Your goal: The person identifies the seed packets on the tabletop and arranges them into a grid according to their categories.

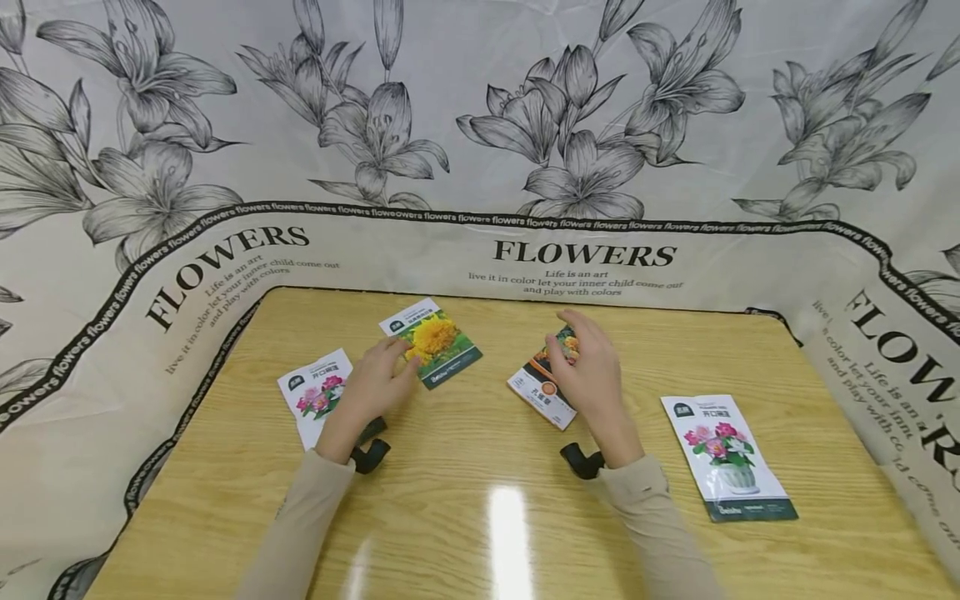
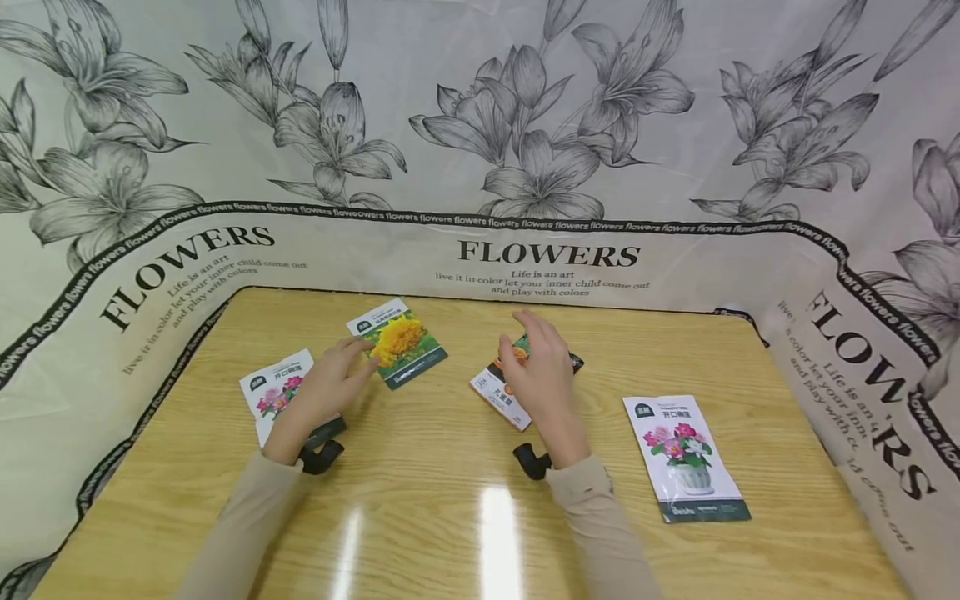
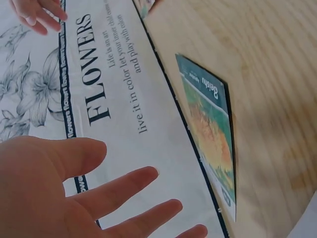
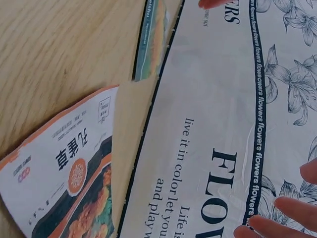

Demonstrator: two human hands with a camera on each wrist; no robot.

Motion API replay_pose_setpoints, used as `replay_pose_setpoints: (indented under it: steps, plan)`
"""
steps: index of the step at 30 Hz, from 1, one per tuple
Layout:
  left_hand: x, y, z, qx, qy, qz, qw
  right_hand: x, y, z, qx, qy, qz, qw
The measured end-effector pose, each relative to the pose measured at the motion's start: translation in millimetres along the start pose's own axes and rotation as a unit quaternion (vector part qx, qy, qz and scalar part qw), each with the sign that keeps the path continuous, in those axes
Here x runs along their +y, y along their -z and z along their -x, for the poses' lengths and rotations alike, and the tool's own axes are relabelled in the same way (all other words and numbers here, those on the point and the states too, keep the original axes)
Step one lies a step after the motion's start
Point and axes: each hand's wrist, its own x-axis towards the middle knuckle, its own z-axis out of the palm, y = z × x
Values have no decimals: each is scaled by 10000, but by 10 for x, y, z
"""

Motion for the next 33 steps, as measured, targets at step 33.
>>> replay_pose_setpoints:
  steps: [33]
  plan:
    - [-114, -183, -506, -548, 698, 214, 9958, -100, -947, 144, -2830, -1343, -1917, 9301]
